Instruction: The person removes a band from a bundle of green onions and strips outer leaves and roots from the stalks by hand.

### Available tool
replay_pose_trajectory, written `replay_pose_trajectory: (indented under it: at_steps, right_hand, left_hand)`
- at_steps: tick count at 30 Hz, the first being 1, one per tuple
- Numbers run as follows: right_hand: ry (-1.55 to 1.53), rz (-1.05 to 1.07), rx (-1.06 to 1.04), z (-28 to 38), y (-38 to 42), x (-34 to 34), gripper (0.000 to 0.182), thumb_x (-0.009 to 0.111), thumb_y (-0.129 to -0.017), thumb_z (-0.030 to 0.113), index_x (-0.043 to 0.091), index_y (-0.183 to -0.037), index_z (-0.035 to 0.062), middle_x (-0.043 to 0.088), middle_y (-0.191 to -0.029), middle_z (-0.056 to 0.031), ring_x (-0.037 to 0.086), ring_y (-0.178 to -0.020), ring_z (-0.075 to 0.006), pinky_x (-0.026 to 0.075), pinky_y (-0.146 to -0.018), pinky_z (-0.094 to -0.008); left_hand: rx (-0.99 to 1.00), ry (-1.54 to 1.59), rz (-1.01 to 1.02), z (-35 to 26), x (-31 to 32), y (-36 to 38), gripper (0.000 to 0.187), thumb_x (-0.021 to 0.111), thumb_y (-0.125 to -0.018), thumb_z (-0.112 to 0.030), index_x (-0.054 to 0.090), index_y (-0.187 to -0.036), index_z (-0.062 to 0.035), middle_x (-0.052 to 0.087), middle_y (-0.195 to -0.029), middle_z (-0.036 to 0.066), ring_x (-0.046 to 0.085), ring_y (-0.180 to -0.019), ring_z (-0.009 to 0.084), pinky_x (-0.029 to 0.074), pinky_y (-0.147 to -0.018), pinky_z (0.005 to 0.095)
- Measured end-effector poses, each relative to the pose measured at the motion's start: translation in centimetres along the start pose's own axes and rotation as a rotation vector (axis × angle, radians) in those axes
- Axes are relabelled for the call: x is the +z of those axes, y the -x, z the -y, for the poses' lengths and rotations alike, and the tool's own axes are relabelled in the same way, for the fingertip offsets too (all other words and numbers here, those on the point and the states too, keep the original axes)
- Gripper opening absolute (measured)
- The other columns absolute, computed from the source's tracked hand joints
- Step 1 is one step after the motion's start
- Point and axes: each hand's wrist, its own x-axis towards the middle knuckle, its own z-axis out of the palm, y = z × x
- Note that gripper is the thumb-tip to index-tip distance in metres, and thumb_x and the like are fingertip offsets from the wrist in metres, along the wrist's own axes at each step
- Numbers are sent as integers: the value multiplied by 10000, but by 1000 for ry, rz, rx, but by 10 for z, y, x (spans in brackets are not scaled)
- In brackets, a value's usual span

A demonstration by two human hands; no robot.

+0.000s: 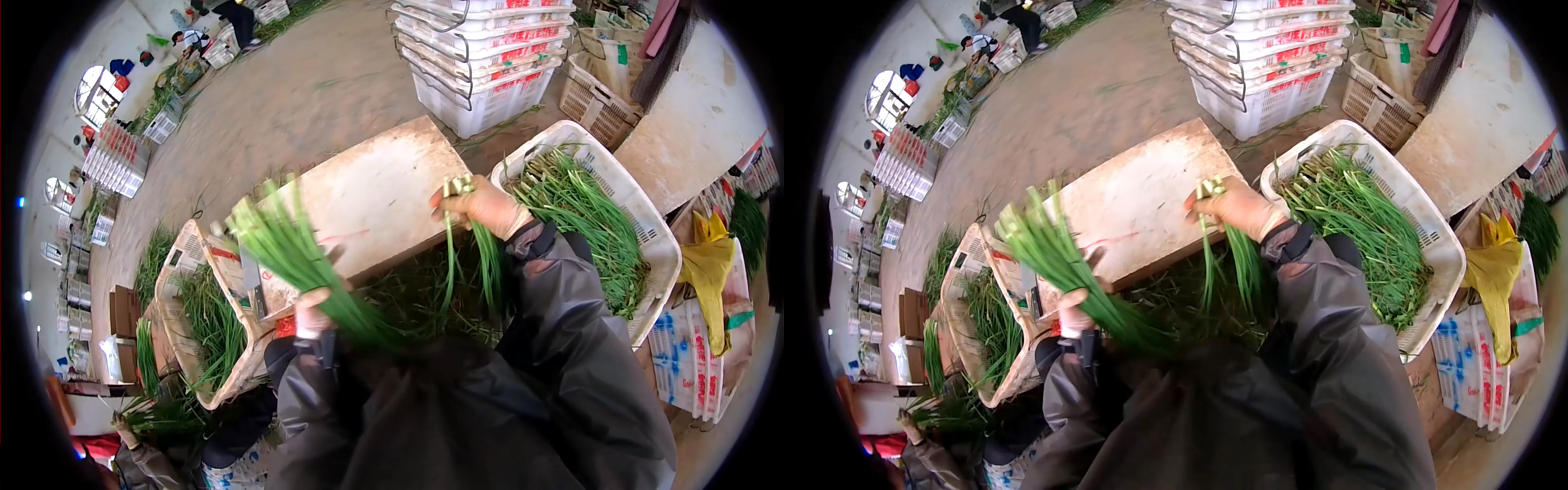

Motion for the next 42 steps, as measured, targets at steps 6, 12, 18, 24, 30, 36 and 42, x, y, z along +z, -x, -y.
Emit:
replay_pose_trajectory:
  at_steps: [6,12,18,24,30,36,42]
  right_hand:
    - [-53,149,0,-4,1,55,178,701,-950,163,750,-1069,40,762,-924,-51,659,-718,-88,481,-562,-219]
    - [-110,138,-4,-21,-7,61,163,724,-955,165,729,-1077,58,770,-941,-49,677,-758,-109,474,-563,-239]
    - [-60,58,19,-32,-9,62,216,784,-921,198,744,-1062,39,709,-836,0,603,-661,-79,479,-535,-236]
    - [126,43,33,-38,-9,59,198,811,-890,209,741,-994,56,675,-802,27,552,-606,-58,476,-543,-228]
    - [47,111,34,-51,-14,50,182,796,-899,187,723,-959,32,717,-802,-23,598,-623,-83,492,-545,-244]
    - [7,167,35,-40,-9,60,208,811,-896,186,682,-926,25,723,-803,-56,617,-649,-105,494,-543,-255]
    - [44,105,29,-41,-8,64,225,843,-863,165,670,-909,31,707,-794,-48,607,-647,-103,492,-543,-254]
  left_hand:
    - [-347,160,96,65,26,-7,820,761,-680,-131,512,-1450,-1,540,-1473,231,686,-817,286,578,-726,409]
    - [-364,199,221,69,55,-16,999,788,-714,-137,334,-1593,-3,624,-1310,114,689,-836,262,578,-708,369]
    - [-366,149,99,70,59,-23,783,786,-718,-69,520,-1450,9,646,-1258,103,641,-1093,228,543,-929,358]
    - [-365,107,17,64,58,-22,576,791,-723,-149,600,-1248,-8,649,-944,72,633,-803,230,534,-719,361]
    - [-326,166,16,50,43,-23,628,789,-717,-146,578,-1291,-2,656,-953,83,632,-790,239,537,-735,366]
    - [-394,176,9,48,60,-19,653,783,-706,-164,594,-1304,20,677,-1130,112,652,-944,231,554,-833,327]
    - [-437,93,116,70,57,-14,625,788,-709,-155,601,-1281,15,695,-1018,126,685,-817,266,583,-741,382]
